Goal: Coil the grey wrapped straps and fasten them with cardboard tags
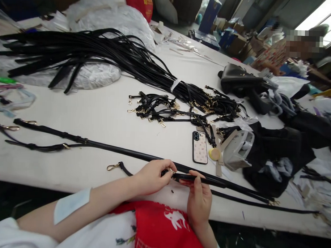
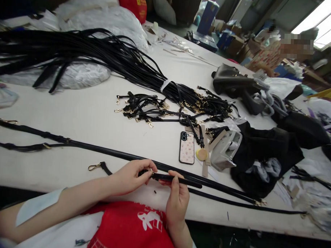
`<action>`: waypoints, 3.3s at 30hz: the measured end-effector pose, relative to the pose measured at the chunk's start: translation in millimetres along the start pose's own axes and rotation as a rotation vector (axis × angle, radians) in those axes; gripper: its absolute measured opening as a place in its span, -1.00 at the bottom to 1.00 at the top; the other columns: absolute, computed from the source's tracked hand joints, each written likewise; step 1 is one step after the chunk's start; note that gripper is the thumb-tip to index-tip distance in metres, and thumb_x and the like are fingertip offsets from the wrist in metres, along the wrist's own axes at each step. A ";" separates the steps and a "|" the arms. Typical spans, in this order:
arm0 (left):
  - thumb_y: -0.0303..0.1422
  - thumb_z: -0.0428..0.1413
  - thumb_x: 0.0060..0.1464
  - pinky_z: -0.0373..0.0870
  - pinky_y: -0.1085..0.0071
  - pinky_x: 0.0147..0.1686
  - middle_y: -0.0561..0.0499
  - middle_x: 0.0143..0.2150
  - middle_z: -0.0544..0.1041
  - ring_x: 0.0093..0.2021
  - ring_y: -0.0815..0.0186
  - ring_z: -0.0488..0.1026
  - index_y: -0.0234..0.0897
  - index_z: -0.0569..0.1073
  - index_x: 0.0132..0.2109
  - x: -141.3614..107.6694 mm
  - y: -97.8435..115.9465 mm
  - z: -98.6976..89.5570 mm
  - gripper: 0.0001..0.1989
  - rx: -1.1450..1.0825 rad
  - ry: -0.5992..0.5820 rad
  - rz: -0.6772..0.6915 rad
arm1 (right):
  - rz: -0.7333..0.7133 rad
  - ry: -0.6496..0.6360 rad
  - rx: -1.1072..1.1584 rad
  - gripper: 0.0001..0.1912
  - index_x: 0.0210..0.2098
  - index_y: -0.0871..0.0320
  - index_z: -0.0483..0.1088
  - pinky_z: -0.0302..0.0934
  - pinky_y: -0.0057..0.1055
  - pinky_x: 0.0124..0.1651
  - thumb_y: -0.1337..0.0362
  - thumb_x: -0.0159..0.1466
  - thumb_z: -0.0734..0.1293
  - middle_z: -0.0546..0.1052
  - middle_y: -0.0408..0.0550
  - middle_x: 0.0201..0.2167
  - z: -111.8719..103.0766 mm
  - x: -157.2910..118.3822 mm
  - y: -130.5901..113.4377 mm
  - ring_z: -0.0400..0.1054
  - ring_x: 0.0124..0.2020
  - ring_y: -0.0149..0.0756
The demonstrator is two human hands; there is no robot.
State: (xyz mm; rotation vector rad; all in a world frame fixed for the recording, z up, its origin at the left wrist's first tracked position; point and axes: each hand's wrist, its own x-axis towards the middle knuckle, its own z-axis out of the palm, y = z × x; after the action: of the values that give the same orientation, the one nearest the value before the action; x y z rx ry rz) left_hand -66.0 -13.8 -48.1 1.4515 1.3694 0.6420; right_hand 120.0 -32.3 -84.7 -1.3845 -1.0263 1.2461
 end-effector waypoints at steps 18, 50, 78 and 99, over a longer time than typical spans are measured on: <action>-0.28 0.07 0.11 0.20 0.49 -0.51 0.05 -0.40 0.55 -0.51 0.38 0.36 -0.25 0.50 -0.25 2.6 -5.5 6.0 -0.83 -0.032 0.100 0.012 | 0.027 0.005 0.233 -0.67 -0.11 0.15 0.34 0.38 -0.27 -0.32 0.02 0.35 0.22 0.61 -0.02 -0.44 6.4 0.8 -6.0 0.53 -0.44 -0.20; -0.38 0.00 0.14 0.25 0.42 -0.42 0.03 -0.39 0.51 -0.48 0.32 0.39 -0.23 0.41 -0.19 -5.8 1.9 14.8 -0.87 0.113 0.183 0.040 | -0.220 -0.129 -0.229 -0.87 -0.22 0.14 0.45 0.41 -0.30 -0.19 0.23 0.28 0.34 0.55 0.01 -0.28 7.1 -7.5 -3.5 0.50 -0.27 -0.19; -0.39 0.18 0.00 0.31 0.49 -0.36 0.04 -0.33 0.57 -0.35 0.34 0.43 -0.30 0.56 -0.22 -13.7 -2.9 -6.9 -0.84 -0.233 0.010 0.045 | -0.342 -0.760 -0.417 -0.60 -0.58 0.14 0.33 0.28 -0.23 0.02 0.18 0.36 0.18 0.49 0.06 -0.07 -12.1 44.5 -44.9 0.38 -0.01 -0.13; -0.39 0.24 -0.06 0.30 0.51 -0.42 0.03 -0.34 0.56 -0.41 0.37 0.41 -0.32 0.52 -0.17 -10.6 1.8 -2.2 -0.75 -0.210 0.092 0.132 | -0.345 -0.594 -0.504 -0.74 -0.42 0.10 0.37 0.00 -0.10 0.25 0.22 0.37 0.19 0.47 0.03 -0.02 -7.4 32.6 -39.2 0.30 0.08 -0.14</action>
State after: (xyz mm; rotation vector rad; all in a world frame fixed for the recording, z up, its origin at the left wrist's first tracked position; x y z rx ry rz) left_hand -69.5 -22.8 -43.1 1.3635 1.2418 0.9193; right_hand 132.0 5.5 -51.7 -1.1301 -2.0080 1.2030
